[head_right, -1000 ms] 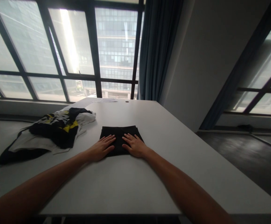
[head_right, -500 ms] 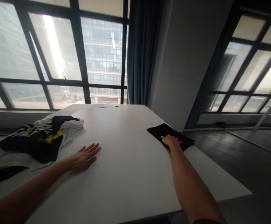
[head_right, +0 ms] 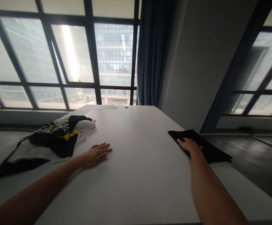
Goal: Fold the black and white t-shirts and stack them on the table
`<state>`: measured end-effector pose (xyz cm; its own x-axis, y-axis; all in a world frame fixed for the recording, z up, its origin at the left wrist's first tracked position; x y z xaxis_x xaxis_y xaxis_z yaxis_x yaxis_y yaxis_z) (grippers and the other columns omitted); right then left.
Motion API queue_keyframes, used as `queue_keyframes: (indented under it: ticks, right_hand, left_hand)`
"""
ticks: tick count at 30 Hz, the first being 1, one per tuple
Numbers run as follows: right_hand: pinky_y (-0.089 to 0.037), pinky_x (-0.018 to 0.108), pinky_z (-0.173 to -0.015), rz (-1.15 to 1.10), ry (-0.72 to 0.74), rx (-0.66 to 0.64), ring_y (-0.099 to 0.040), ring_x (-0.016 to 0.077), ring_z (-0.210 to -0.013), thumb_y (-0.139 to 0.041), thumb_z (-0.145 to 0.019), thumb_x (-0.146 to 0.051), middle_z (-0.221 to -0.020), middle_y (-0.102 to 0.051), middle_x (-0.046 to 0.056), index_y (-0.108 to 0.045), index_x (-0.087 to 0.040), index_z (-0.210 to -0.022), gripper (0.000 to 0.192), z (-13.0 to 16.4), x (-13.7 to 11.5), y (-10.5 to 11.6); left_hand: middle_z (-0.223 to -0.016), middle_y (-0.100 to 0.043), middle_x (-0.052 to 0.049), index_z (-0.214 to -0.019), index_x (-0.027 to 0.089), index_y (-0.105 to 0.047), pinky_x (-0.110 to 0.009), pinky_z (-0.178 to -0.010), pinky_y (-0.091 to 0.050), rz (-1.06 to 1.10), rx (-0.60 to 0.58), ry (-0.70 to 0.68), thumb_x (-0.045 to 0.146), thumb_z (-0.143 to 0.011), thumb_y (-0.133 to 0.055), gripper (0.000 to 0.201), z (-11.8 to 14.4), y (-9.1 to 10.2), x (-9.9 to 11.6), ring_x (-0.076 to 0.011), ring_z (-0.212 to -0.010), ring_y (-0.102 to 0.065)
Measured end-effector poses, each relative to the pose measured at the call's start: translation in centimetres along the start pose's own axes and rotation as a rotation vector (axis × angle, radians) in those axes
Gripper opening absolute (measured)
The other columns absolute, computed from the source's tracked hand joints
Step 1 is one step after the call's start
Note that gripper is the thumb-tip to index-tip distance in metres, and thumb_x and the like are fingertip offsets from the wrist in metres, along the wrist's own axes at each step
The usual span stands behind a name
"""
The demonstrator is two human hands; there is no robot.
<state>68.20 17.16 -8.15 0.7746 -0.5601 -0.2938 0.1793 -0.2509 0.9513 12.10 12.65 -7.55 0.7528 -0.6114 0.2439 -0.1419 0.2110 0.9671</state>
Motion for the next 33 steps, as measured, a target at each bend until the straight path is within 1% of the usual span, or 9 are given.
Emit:
queue_keyframes:
  ticks: [5,9,11,15,18,23,27,29,33]
  right_hand:
    - [-0.027,0.068,-0.108,0.004,-0.012,-0.012,-0.046,0.0429,-0.132,-0.043,-0.094,-0.056,-0.145,-0.05,0.021,-0.055,-0.017,-0.139,0.061,0.4,-1.0,1.5]
    - [-0.034,0.061,-0.105,0.03,0.197,0.109,-0.053,0.0378,-0.124,-0.043,-0.095,-0.054,-0.136,-0.058,0.018,-0.062,-0.018,-0.129,0.053,1.6,-4.9,3.2]
    - [-0.036,0.059,-0.103,0.049,0.262,0.095,-0.055,0.0366,-0.121,-0.046,-0.094,-0.053,-0.134,-0.06,0.017,-0.063,-0.018,-0.126,0.05,2.0,-6.3,2.8]
    - [-0.036,0.059,-0.101,0.051,0.373,0.041,-0.055,0.0386,-0.121,-0.05,-0.094,-0.052,-0.133,-0.059,0.019,-0.065,-0.017,-0.122,0.047,2.6,-8.2,1.1]
    - [-0.036,0.059,-0.103,0.047,0.411,0.028,-0.054,0.039,-0.121,-0.052,-0.093,-0.051,-0.135,-0.059,0.016,-0.066,-0.02,-0.117,0.042,3.0,-8.9,0.4]
    - [-0.038,0.059,-0.104,0.007,0.528,0.062,-0.056,0.0366,-0.12,-0.053,-0.092,-0.045,-0.13,-0.062,0.014,-0.069,-0.022,-0.108,0.032,4.3,-11.1,0.7]
    - [-0.042,0.049,-0.106,-0.056,0.715,0.107,-0.057,0.0321,-0.12,-0.054,-0.091,-0.04,-0.125,-0.065,0.013,-0.07,-0.021,-0.11,0.031,7.6,-15.5,0.8]
    - [-0.041,0.047,-0.108,-0.102,0.824,0.088,-0.056,0.031,-0.123,-0.056,-0.089,-0.038,-0.128,-0.064,0.013,-0.068,-0.019,-0.116,0.035,10.3,-18.1,0.4]
    - [-0.039,0.046,-0.112,-0.193,1.09,-0.022,-0.051,0.0281,-0.13,-0.064,-0.084,-0.033,-0.141,-0.056,0.012,-0.053,-0.018,-0.139,0.058,16.9,-22.9,-1.0]
  left_hand:
    - [-0.155,-0.043,-0.007,-0.139,0.032,-0.054,-0.052,-0.111,-0.031,-0.036,0.231,0.077,0.052,-0.099,-0.034,0.049,-0.2,2.8,-1.9,-0.0306,-0.141,-0.037]
    - [-0.139,-0.056,-0.014,-0.132,0.018,-0.058,-0.046,-0.102,-0.039,-0.161,0.69,0.445,0.033,-0.095,-0.041,0.044,3.2,9.2,-7.1,-0.0317,-0.127,-0.048]
    - [-0.137,-0.056,-0.016,-0.127,0.016,-0.062,-0.048,-0.101,-0.039,-0.27,0.78,0.638,0.033,-0.091,-0.046,0.042,5.8,11.4,-10.0,-0.035,-0.125,-0.048]
    - [-0.135,-0.056,-0.025,-0.117,0.013,-0.069,-0.059,-0.097,-0.037,-0.322,0.534,0.964,0.041,-0.077,-0.065,0.049,9.3,11.8,-15.3,-0.0466,-0.126,-0.044]
    - [-0.124,-0.065,-0.02,-0.105,0.017,-0.074,-0.055,-0.094,-0.04,-0.267,0.485,0.98,0.029,-0.08,-0.06,0.031,10.0,11.9,-16.0,-0.0417,-0.117,-0.054]
    - [-0.106,-0.072,-0.017,-0.109,0.016,-0.071,-0.047,-0.09,-0.046,-0.173,0.804,0.869,0.025,-0.089,-0.046,0.034,9.6,13.9,-13.8,-0.0357,-0.104,-0.064]
    - [-0.106,-0.074,-0.01,-0.107,0.017,-0.069,-0.036,-0.091,-0.049,0.097,0.948,0.466,0.03,-0.092,-0.045,0.031,6.1,12.3,-8.5,-0.0265,-0.1,-0.067]
    - [-0.103,-0.075,-0.007,-0.103,0.017,-0.07,-0.031,-0.09,-0.05,0.257,0.816,0.157,0.033,-0.093,-0.047,0.03,3.1,9.8,-3.9,-0.0228,-0.096,-0.068]
    - [-0.106,-0.076,-0.006,-0.107,0.018,-0.072,-0.026,-0.086,-0.052,0.466,0.29,-0.337,0.037,-0.095,-0.052,0.03,-0.2,3.9,6.0,-0.0197,-0.094,-0.07]
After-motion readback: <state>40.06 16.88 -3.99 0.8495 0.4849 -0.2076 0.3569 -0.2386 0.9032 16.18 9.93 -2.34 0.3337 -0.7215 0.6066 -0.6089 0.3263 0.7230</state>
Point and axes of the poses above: each hand's wrist, its own z-axis away from the middle knuckle, its own y-axis out of the back of the hand, x = y × z, the point moved 8 cm from there along -z, towards the middle knuckle
